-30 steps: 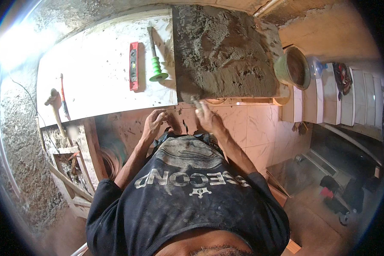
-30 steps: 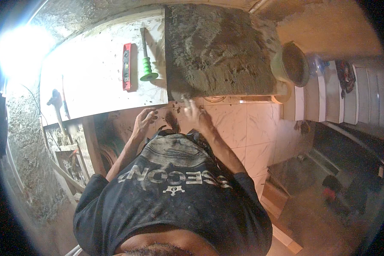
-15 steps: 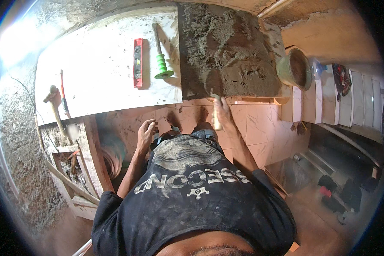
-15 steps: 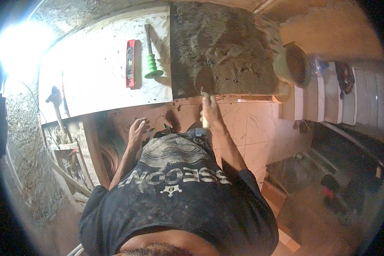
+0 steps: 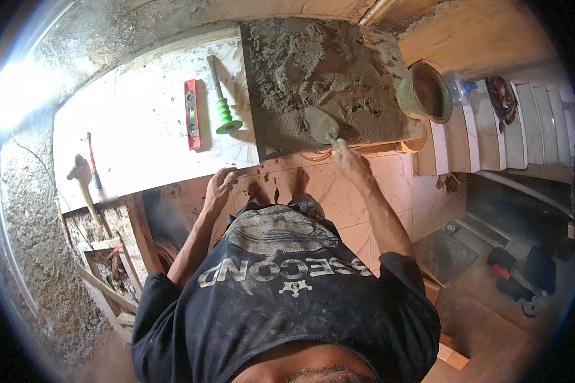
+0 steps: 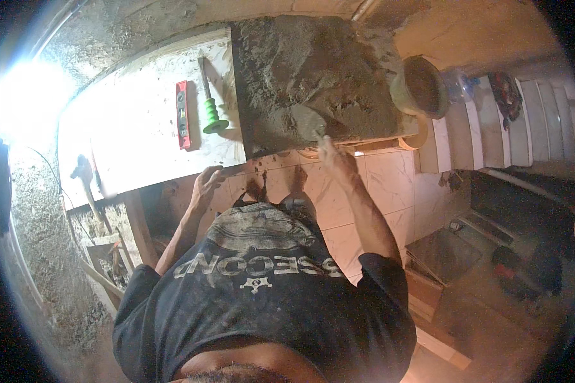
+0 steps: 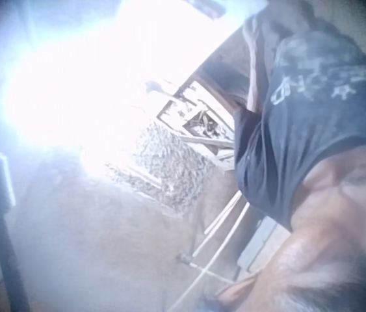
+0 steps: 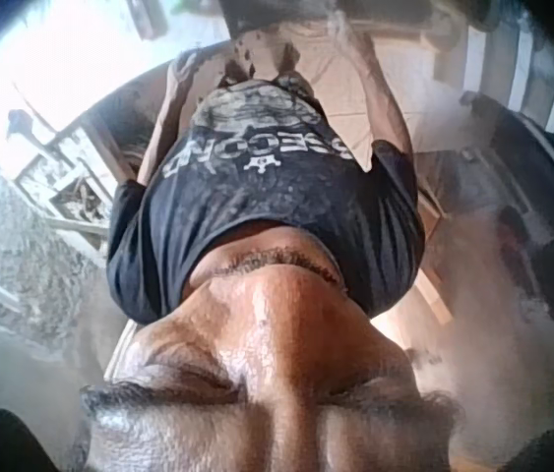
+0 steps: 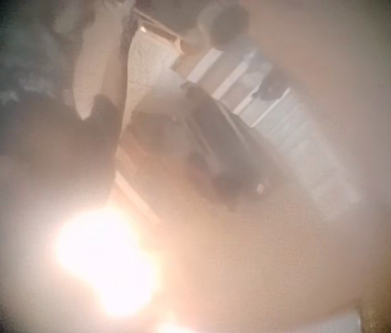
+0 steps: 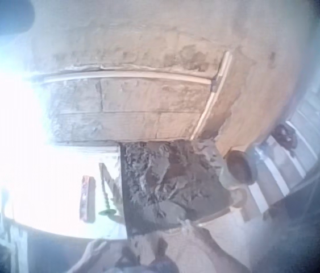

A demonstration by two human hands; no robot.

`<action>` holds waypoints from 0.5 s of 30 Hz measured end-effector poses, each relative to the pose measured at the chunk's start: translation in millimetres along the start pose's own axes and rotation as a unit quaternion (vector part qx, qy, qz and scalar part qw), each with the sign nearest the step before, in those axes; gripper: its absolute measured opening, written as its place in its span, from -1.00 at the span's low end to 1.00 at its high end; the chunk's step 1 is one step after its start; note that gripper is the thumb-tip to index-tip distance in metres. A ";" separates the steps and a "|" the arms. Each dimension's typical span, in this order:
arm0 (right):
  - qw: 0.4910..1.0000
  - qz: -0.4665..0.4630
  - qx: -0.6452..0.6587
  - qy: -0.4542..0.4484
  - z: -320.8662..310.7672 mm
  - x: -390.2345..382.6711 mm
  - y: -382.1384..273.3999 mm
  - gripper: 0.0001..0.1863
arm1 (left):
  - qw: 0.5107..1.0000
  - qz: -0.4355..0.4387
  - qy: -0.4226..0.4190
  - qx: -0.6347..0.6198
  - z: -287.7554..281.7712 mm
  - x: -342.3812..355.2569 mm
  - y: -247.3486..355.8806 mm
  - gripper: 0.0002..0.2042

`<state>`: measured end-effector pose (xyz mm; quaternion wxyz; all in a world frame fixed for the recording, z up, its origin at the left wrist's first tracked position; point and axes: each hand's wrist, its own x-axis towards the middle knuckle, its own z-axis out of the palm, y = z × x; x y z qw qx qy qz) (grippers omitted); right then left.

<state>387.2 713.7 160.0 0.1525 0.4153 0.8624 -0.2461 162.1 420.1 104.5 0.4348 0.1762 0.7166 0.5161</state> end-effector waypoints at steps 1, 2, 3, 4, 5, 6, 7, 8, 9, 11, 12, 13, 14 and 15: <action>0.999 -0.013 -0.004 0.051 2.5 1.4 12.4 -0.52 | 1.000 -0.005 0.011 -0.017 -1.5 -1.2 -4.6 -0.62; 0.995 -0.027 -0.007 0.100 8.3 4.8 24.4 -0.52 | 0.999 -0.011 0.023 -0.033 -3.1 -6.2 -13.5 -0.62; 0.990 -0.078 0.041 0.108 26.9 11.9 41.8 -0.53 | 0.998 -0.018 0.034 -0.049 -3.4 -12.4 -21.1 -0.63; 0.981 -0.126 0.089 0.117 55.8 20.8 64.4 -0.53 | 0.997 -0.032 0.042 -0.056 -3.1 -17.8 -26.6 -0.64; 0.975 -0.154 0.110 0.115 63.3 20.3 61.2 -0.53 | 0.995 -0.046 0.057 -0.062 -3.6 -25.7 -32.2 -0.65; 0.968 -0.184 0.131 0.114 70.0 22.7 57.4 -0.53 | 0.993 -0.060 0.072 -0.069 -4.0 -31.3 -38.0 -0.66; 0.969 -0.189 0.125 0.102 65.4 10.6 22.6 -0.52 | 0.992 -0.068 0.076 -0.080 -3.1 -38.0 -49.9 -0.66; 0.970 -0.191 0.119 0.094 58.4 1.9 -1.8 -0.51 | 0.990 -0.074 0.077 -0.091 -1.0 -40.5 -62.8 -0.67; 0.973 -0.191 0.100 0.081 52.9 0.8 -10.7 -0.53 | 0.989 -0.080 0.076 -0.101 0.3 -41.5 -69.3 -0.67; 0.980 -0.183 0.062 0.054 43.8 7.2 -17.7 -0.55 | 0.991 -0.086 0.061 -0.079 2.4 -43.3 -58.8 -0.67; 0.989 -0.142 0.033 0.021 33.5 18.0 -6.8 -0.58 | 0.993 -0.081 0.054 -0.060 3.0 -41.8 -56.2 -0.67; 0.994 -0.105 0.000 -0.015 22.4 29.7 3.7 -0.60 | 0.995 -0.072 0.050 -0.040 2.6 -38.7 -52.2 -0.67; 0.990 -0.109 0.086 0.022 3.2 30.3 15.9 -0.59 | 0.997 -0.051 0.044 -0.040 2.1 -36.6 -47.5 -0.67; 0.992 -0.096 0.075 0.043 -8.8 36.8 37.5 -0.59 | 0.997 -0.047 0.043 -0.036 3.0 -32.0 -42.1 -0.67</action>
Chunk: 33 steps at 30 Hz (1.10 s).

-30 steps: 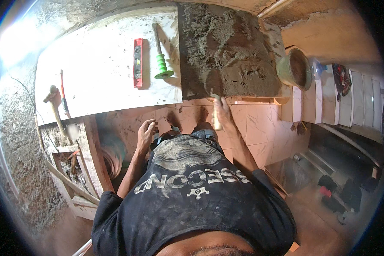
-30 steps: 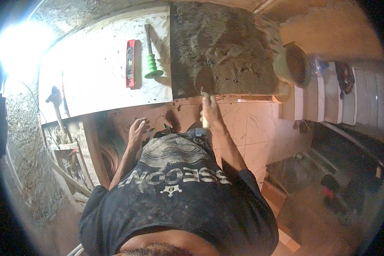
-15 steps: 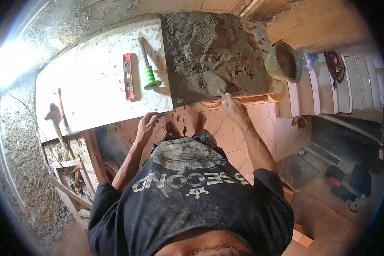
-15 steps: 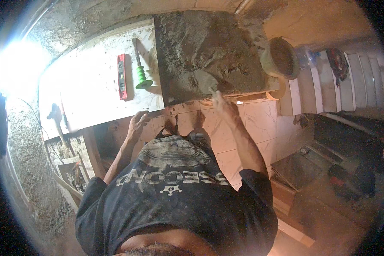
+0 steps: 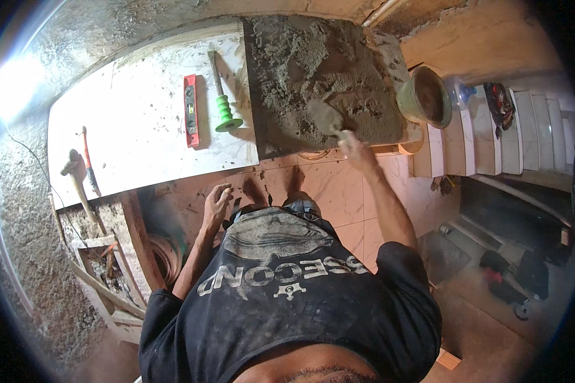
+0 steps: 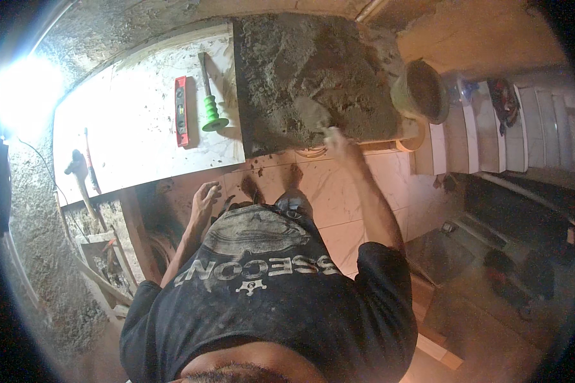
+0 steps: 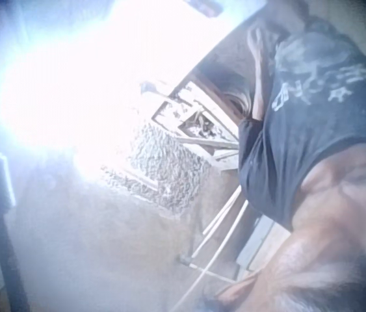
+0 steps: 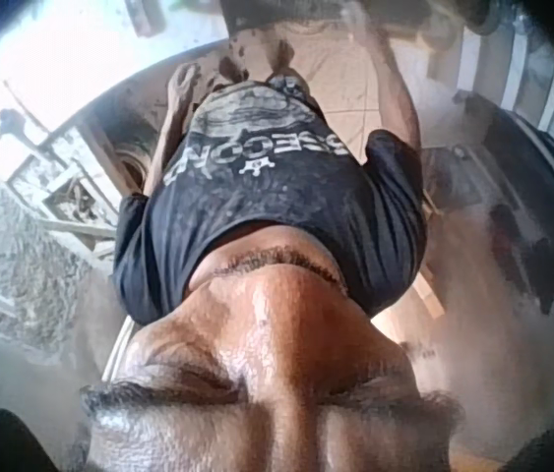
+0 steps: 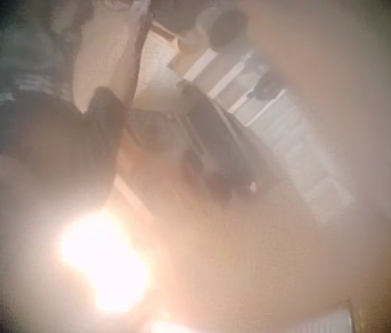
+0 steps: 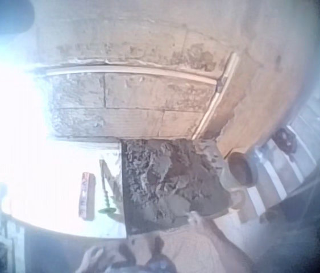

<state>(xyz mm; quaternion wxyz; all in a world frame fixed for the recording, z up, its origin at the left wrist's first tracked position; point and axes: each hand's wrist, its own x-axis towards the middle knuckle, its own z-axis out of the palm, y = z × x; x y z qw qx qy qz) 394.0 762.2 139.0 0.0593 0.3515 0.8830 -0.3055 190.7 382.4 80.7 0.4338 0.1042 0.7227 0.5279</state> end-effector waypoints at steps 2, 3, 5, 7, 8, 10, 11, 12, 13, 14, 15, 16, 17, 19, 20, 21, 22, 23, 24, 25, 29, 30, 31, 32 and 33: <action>0.997 0.027 -0.047 0.046 -17.7 -0.9 30.3 -0.57 | 1.000 0.007 0.000 0.008 4.6 7.4 11.8 -0.67; 0.993 0.043 -0.082 0.072 -24.4 -1.1 40.5 -0.56 | 1.000 0.016 -0.012 -0.003 8.0 12.6 20.1 -0.67; 0.984 0.060 -0.130 0.103 -29.0 -1.0 43.2 -0.52 | 0.998 0.059 -0.034 0.019 18.7 27.7 22.9 -0.65; 0.996 0.024 -0.060 0.065 -26.2 -12.7 32.8 -0.50 | 0.995 0.091 -0.028 0.033 38.9 37.7 42.0 -0.69; 0.999 0.005 -0.027 0.044 -26.2 -19.5 20.3 -0.49 | 0.994 0.090 -0.041 0.046 51.0 41.6 56.0 -0.70; 0.997 0.033 -0.065 -0.025 -27.0 -30.9 -11.8 -0.47 | 0.991 0.089 -0.067 0.079 72.2 54.3 78.2 -0.72; 0.993 0.048 -0.085 -0.060 -28.2 -35.7 -18.6 -0.47 | 0.985 0.130 -0.061 0.101 82.0 62.4 80.6 -0.73; 0.994 0.040 -0.088 -0.058 -27.9 -37.5 -11.4 -0.46 | 0.976 0.171 -0.054 0.122 92.1 71.6 79.7 -0.73; 0.994 0.032 -0.090 -0.055 -27.8 -37.0 -3.4 -0.46 | 0.965 0.213 -0.047 0.145 101.3 80.3 79.4 -0.74; 0.994 0.023 -0.092 -0.051 -29.7 -36.5 4.6 -0.46 | 0.965 0.214 -0.044 0.143 110.4 87.2 78.9 -0.74; 0.995 0.015 -0.085 -0.058 -34.1 -36.8 13.1 -0.46 | 0.966 0.215 -0.042 0.140 119.6 93.4 78.1 -0.75; 0.995 0.008 -0.076 -0.064 -41.0 -38.1 14.6 -0.46 | 0.965 0.216 -0.041 0.141 127.0 96.1 83.7 -0.76; 0.995 0.001 -0.066 -0.070 -47.5 -38.1 17.8 -0.46 | 0.959 0.222 -0.038 0.171 134.9 98.1 88.9 -0.76; 0.993 0.020 -0.085 -0.084 -59.5 -33.5 30.5 -0.47 | 0.944 0.236 -0.032 0.231 151.9 101.4 102.4 -0.76; 0.991 0.028 -0.095 -0.089 -66.6 -30.9 36.9 -0.47 | 0.937 0.249 -0.013 0.245 161.9 106.4 103.2 -0.76; 0.989 0.035 -0.108 -0.090 -74.3 -29.5 42.6 -0.46 | 0.930 0.262 0.005 0.258 173.0 113.6 99.5 -0.76; 0.987 0.041 -0.123 -0.091 -83.6 -28.2 48.4 -0.46 | 0.923 0.274 0.023 0.270 185.8 121.6 97.9 -0.76; 0.985 0.047 -0.138 -0.092 -91.8 -27.5 53.4 -0.46 | 0.913 0.273 0.037 0.301 198.8 128.8 100.0 -0.79; 0.987 0.035 -0.130 -0.092 -100.4 -27.0 58.7 -0.46 | 0.899 0.289 0.049 0.326 209.6 136.0 100.4 -0.80; 0.988 0.023 -0.120 -0.092 -107.4 -26.9 64.6 -0.46 | 0.883 0.303 0.061 0.353 218.8 141.9 101.4 -0.81; 0.997 -0.026 -0.034 -0.067 -124.2 -28.4 81.6 -0.46 | 0.832 0.272 0.111 0.470 253.0 156.2 103.3 -0.83; 0.997 -0.038 -0.025 -0.059 -125.1 -27.9 87.3 -0.46 | 0.820 0.256 0.119 0.497 258.4 158.3 103.3 -0.83; 0.997 -0.049 -0.014 -0.050 -124.9 -28.2 93.6 -0.47 | 0.815 0.240 0.114 0.516 262.6 157.2 106.4 -0.83; 0.997 -0.060 -0.004 -0.042 -124.5 -28.7 99.3 -0.47 | 0.809 0.223 0.109 0.533 266.0 155.3 109.5 -0.83; 0.998 -0.048 0.007 -0.046 -124.0 -29.4 103.7 -0.47 | 0.802 0.205 0.103 0.551 269.5 153.6 111.8 -0.83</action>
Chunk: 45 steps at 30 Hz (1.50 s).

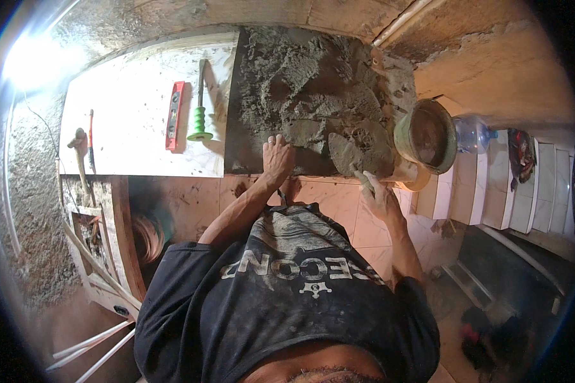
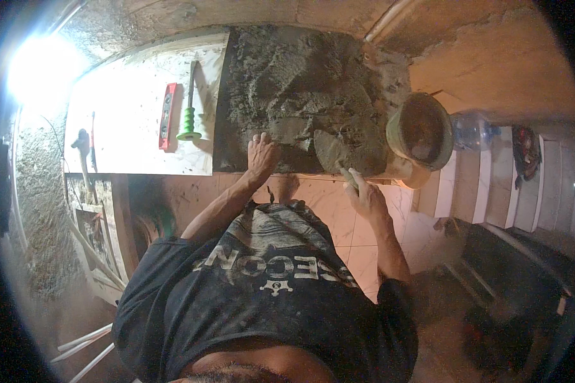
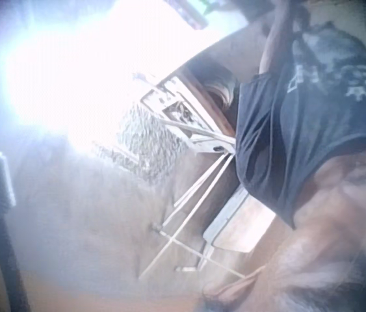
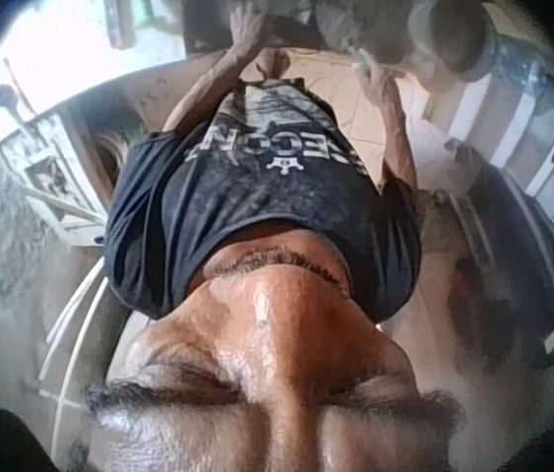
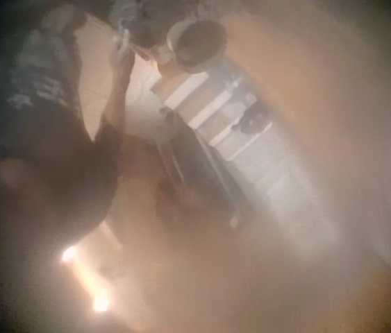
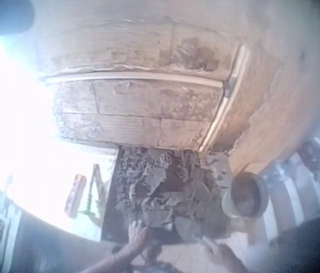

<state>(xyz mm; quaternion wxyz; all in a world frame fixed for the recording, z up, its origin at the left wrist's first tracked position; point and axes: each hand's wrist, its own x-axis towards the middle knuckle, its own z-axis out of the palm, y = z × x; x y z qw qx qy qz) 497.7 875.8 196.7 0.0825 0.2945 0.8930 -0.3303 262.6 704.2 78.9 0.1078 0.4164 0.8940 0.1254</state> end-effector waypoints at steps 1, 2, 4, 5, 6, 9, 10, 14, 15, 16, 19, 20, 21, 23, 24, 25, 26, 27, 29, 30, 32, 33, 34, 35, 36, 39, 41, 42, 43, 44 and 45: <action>1.000 0.011 0.012 -0.004 0.9 -1.5 3.6 -0.46 | 1.000 -0.017 0.013 -0.004 0.9 -0.7 3.9 -0.82; 0.999 0.022 0.025 -0.007 1.8 -3.3 7.3 -0.46 | 0.999 -0.035 0.025 -0.008 1.8 -1.7 7.7 -0.82; 0.998 0.038 0.045 -0.009 5.4 -7.3 17.7 -0.46 | 0.996 -0.063 0.060 -0.019 4.6 -1.5 15.2 -0.81; 0.997 0.047 0.055 -0.009 6.1 -8.9 21.5 -0.45 | 0.994 -0.073 0.081 -0.027 6.9 -0.7 18.5 -0.81; 0.996 0.060 0.066 -0.012 5.7 -10.1 23.5 -0.45 | 0.991 -0.083 0.102 -0.034 8.6 0.0 21.7 -0.81; 0.991 0.085 0.097 -0.015 0.2 -13.8 27.5 -0.45 | 0.993 -0.086 0.081 -0.005 10.0 3.9 33.7 -0.81; 0.990 0.084 0.111 -0.011 -1.5 -15.1 27.9 -0.45 | 0.993 -0.089 0.078 0.000 14.0 5.2 33.6 -0.82; 0.985 0.063 0.155 0.032 1.0 -27.1 45.6 -0.48 | 0.989 -0.114 0.082 -0.056 20.1 8.6 32.5 -0.83; 0.983 0.052 0.169 0.049 4.4 -31.2 51.7 -0.49 | 0.984 -0.126 0.086 -0.087 17.4 8.1 33.2 -0.83; 0.983 0.043 0.166 0.072 9.0 -34.9 56.7 -0.52 | 0.974 -0.135 0.062 -0.168 17.4 9.5 30.4 -0.78; 0.968 0.104 0.227 0.041 10.7 -43.2 57.3 -0.55 | 0.915 -0.195 -0.023 -0.352 13.9 36.9 51.1 -0.69; 0.962 0.161 0.217 0.024 15.4 -44.0 60.8 -0.53 | 0.919 -0.168 -0.043 -0.354 2.2 51.5 67.8 -0.74; 0.964 0.152 0.218 0.029 16.9 -46.1 61.6 -0.51 | 0.922 -0.141 -0.064 -0.354 -10.1 69.4 89.3 -0.79; 0.967 0.146 0.207 0.024 19.6 -44.0 63.0 -0.46 | 0.957 -0.046 -0.080 -0.274 -6.1 114.3 123.3 -0.83; 0.968 0.158 0.194 0.015 20.4 -42.5 62.7 -0.43 | 0.987 0.105 -0.073 -0.100 12.3 149.2 135.9 -0.82; 0.973 0.126 0.191 0.038 19.5 -39.8 60.5 -0.43 | 0.968 0.241 -0.011 0.072 30.9 183.0 147.0 -0.81; 0.976 0.091 0.189 0.053 21.5 -37.2 58.8 -0.43 | 0.982 0.133 -0.005 -0.137 51.9 219.8 156.3 -0.79; 0.978 0.060 0.186 0.065 25.6 -36.1 58.7 -0.42 | 0.968 0.081 -0.014 -0.238 55.9 247.5 161.8 -0.74; 0.984 0.097 0.149 0.022 21.9 -29.5 48.6 -0.46 | 0.934 0.035 -0.010 -0.354 43.3 277.8 163.1 -0.61; 0.988 0.082 0.126 0.019 25.8 -26.5 47.8 -0.46 | 0.928 0.041 -0.008 -0.371 25.8 279.5 159.2 -0.54; 0.996 0.044 0.075 -0.008 22.3 -15.5 33.3 -0.47 | 0.863 0.031 0.012 -0.505 -8.2 259.8 134.2 -0.49; 0.997 0.010 0.074 -0.013 28.1 -7.7 30.3 -0.48 | 0.805 0.029 0.006 -0.592 -24.5 242.3 114.8 -0.49; 0.997 -0.025 0.072 -0.016 32.9 0.9 26.6 -0.48 | 0.738 0.029 0.003 -0.674 -47.4 223.2 96.3 -0.49; 0.996 -0.057 0.068 -0.018 37.5 9.7 22.8 -0.48 | 0.806 0.001 0.043 -0.590 -84.1 189.5 84.8 -0.53; 0.991 -0.107 0.069 -0.030 45.7 21.5 21.1 -0.48 | 0.862 -0.027 0.083 -0.499 -118.9 147.1 71.9 -0.56; 0.971 -0.178 -0.029 -0.158 43.3 59.5 -9.6 -0.49 | 0.834 -0.151 0.156 -0.508 -152.8 47.8 15.4 -0.63; 0.946 -0.224 -0.145 -0.182 51.7 93.9 -15.0 -0.48 | 0.789 -0.210 0.182 -0.547 -137.0 -20.0 -34.1 -0.67; 0.929 -0.324 -0.094 -0.156 58.7 119.1 -5.3 -0.50 | 0.825 -0.267 0.195 -0.458 -116.6 -51.7 -63.6 -0.67; 0.898 -0.419 -0.041 -0.128 59.4 144.0 -0.3 -0.51 | 0.796 -0.320 0.200 -0.473 -89.7 -87.3 -89.4 -0.67; 0.925 -0.326 -0.097 -0.172 42.5 161.2 -13.5 -0.52 | 0.773 -0.351 0.216 -0.483 -72.9 -123.8 -99.5 -0.67; 0.939 -0.227 -0.153 -0.209 23.1 179.4 -27.5 -0.53 | 0.749 -0.379 0.232 -0.492 -58.5 -155.2 -105.5 -0.67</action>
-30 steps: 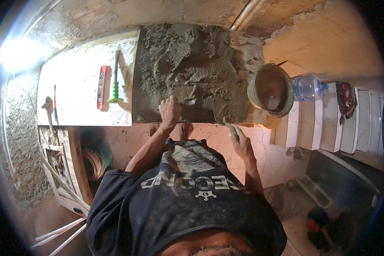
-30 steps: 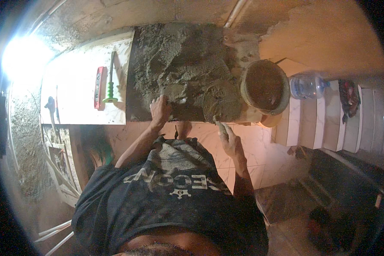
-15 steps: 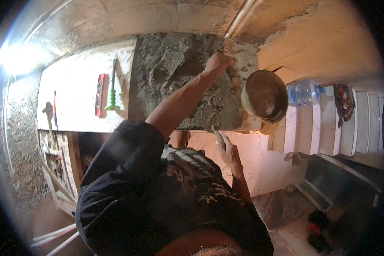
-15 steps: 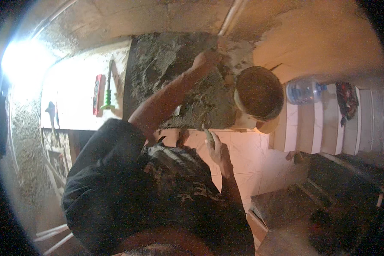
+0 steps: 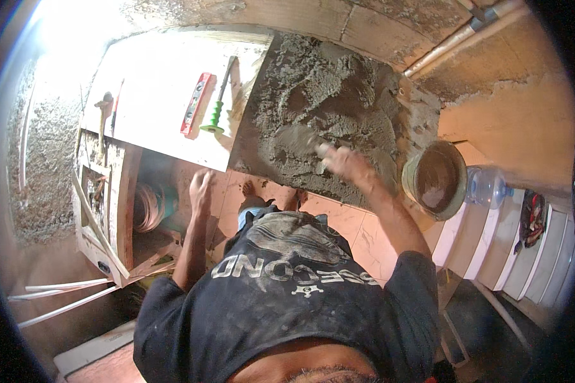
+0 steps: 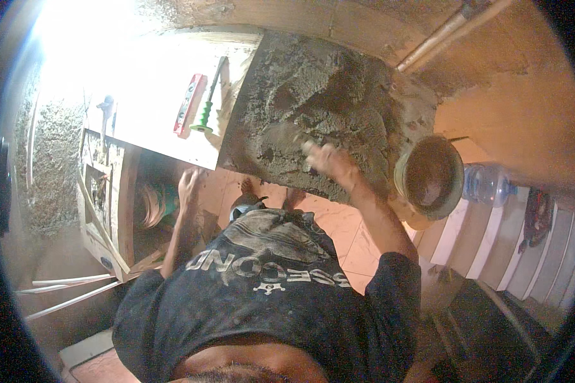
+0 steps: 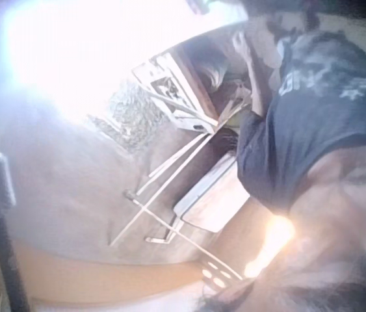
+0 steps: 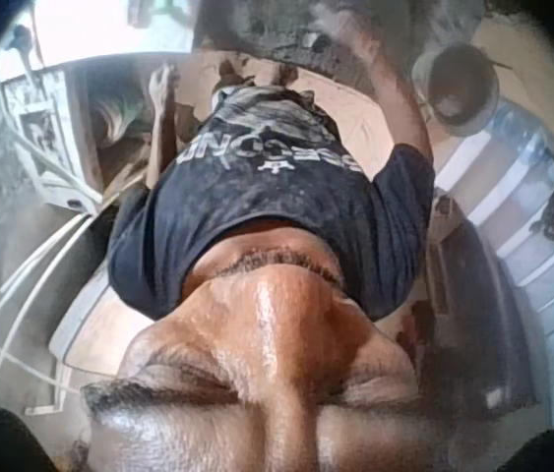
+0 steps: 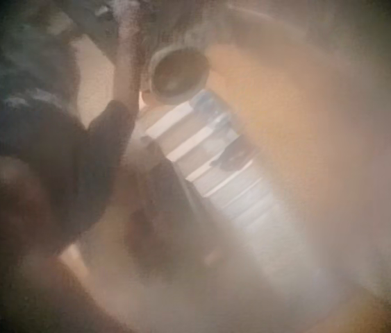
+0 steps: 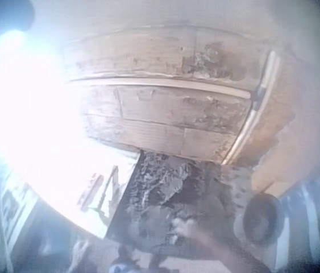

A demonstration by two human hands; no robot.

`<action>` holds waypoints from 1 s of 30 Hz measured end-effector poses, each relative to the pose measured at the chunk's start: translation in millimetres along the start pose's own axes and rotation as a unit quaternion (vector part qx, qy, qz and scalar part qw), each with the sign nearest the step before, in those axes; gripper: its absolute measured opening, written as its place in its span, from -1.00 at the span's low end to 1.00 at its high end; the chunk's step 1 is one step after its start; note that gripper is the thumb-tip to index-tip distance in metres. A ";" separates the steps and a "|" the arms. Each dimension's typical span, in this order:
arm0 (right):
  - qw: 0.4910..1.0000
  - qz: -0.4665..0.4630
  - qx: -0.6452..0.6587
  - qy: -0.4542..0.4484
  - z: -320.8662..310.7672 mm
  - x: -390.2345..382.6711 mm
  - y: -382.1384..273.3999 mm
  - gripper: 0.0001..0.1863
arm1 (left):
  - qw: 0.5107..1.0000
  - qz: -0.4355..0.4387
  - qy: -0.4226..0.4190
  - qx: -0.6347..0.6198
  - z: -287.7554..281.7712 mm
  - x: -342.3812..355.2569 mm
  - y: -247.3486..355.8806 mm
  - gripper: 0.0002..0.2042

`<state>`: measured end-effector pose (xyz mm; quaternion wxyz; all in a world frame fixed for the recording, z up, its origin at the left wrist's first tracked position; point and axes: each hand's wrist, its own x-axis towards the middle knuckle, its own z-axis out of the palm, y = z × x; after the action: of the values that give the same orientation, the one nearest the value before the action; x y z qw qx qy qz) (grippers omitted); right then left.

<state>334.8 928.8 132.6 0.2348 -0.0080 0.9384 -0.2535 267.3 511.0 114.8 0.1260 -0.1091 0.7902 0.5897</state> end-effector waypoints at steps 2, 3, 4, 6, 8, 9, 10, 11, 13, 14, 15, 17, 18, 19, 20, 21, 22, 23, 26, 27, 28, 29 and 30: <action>0.996 -0.017 0.021 0.082 -15.9 27.2 41.3 -0.53 | 0.993 -0.096 0.044 -0.045 -28.9 -25.2 -59.2 -0.70; 0.992 -0.030 0.015 0.124 -25.8 30.3 51.2 -0.53 | 0.990 -0.128 0.036 -0.056 -33.3 -39.8 -72.5 -0.71; 0.985 -0.043 0.010 0.167 -34.7 31.1 57.5 -0.54 | 0.985 -0.158 0.028 -0.067 -37.5 -52.0 -83.8 -0.72; 0.977 -0.002 0.027 0.212 -48.1 36.2 65.6 -0.53 | 0.961 -0.203 0.053 -0.179 -42.4 -65.0 -132.7 -0.74; 0.971 0.064 0.031 0.230 -56.2 42.2 62.6 -0.52 | 0.956 -0.238 0.052 -0.162 -42.0 -71.8 -127.3 -0.74; 0.968 0.107 0.029 0.227 -59.5 46.4 60.4 -0.51 | 0.954 -0.239 0.050 -0.176 -43.8 -71.4 -129.8 -0.73; 0.962 0.148 0.029 0.226 -62.9 52.5 56.5 -0.50 | 0.952 -0.238 0.049 -0.187 -48.2 -68.5 -130.0 -0.73; 0.952 0.134 0.012 0.274 -58.2 62.2 56.4 -0.49 | 0.955 -0.233 0.051 -0.174 -54.0 -63.5 -128.8 -0.72; 0.894 0.175 0.348 0.220 -52.9 66.9 37.2 -0.53 | 0.962 -0.204 0.060 -0.172 -67.7 -45.1 -134.6 -0.72; 0.825 0.187 0.501 0.182 -49.3 67.9 19.7 -0.54 | 0.964 -0.191 0.064 -0.173 -68.7 -37.0 -126.5 -0.72; 0.807 0.166 0.545 0.155 -41.2 72.0 4.5 -0.55 | 0.975 -0.164 0.071 -0.129 -71.4 -28.5 -117.4 -0.72; 0.792 0.159 0.573 0.138 -12.9 79.1 -28.4 -0.57 | 0.993 -0.089 0.048 -0.068 -67.2 -4.2 -82.2 -0.72; 0.799 0.168 0.560 0.143 3.3 88.4 -44.8 -0.57 | 0.997 -0.051 0.038 -0.036 -65.2 10.0 -67.0 -0.72; 0.805 0.170 0.547 0.154 14.1 98.0 -54.0 -0.57 | 0.999 -0.013 0.024 -0.019 -61.6 23.8 -53.1 -0.71; 0.811 0.160 0.544 0.144 20.9 103.6 -56.4 -0.58 | 1.000 0.027 0.011 -0.005 -56.3 41.1 -42.4 -0.71; 0.826 0.152 0.526 0.137 20.3 105.3 -63.4 -0.58 | 0.998 0.065 0.001 0.026 -51.9 61.6 -39.2 -0.71; 0.838 0.148 0.508 0.131 20.3 103.7 -70.3 -0.58 | 0.993 0.103 -0.011 0.058 -46.4 80.5 -36.5 -0.71; 0.845 0.139 0.498 0.136 26.8 101.4 -65.2 -0.58 | 0.990 0.125 -0.034 0.060 -34.8 93.6 -19.0 -0.71; 0.871 0.121 0.448 0.162 50.3 96.2 -61.4 -0.56 | 0.976 0.178 -0.069 0.106 -20.3 125.8 12.5 -0.70; 0.849 0.155 0.468 0.190 56.4 87.8 -74.0 -0.54 | 0.970 0.206 -0.074 0.110 -17.6 136.1 18.4 -0.69; 0.825 0.188 0.489 0.214 64.0 83.6 -90.7 -0.52 | 0.963 0.230 -0.076 0.117 -17.6 142.7 21.4 -0.68; 0.767 0.219 0.545 0.258 73.6 86.8 -110.4 -0.51 | 0.960 0.242 -0.081 0.112 -16.6 148.1 24.1 -0.67; 0.702 0.248 0.596 0.300 81.1 93.7 -129.7 -0.50 | 0.958 0.253 -0.082 0.106 -14.9 152.0 25.6 -0.67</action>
<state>274.1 765.0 92.2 -0.0488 0.4432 0.5799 -0.6818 114.4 500.2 92.1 0.0479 0.1567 0.8372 0.5219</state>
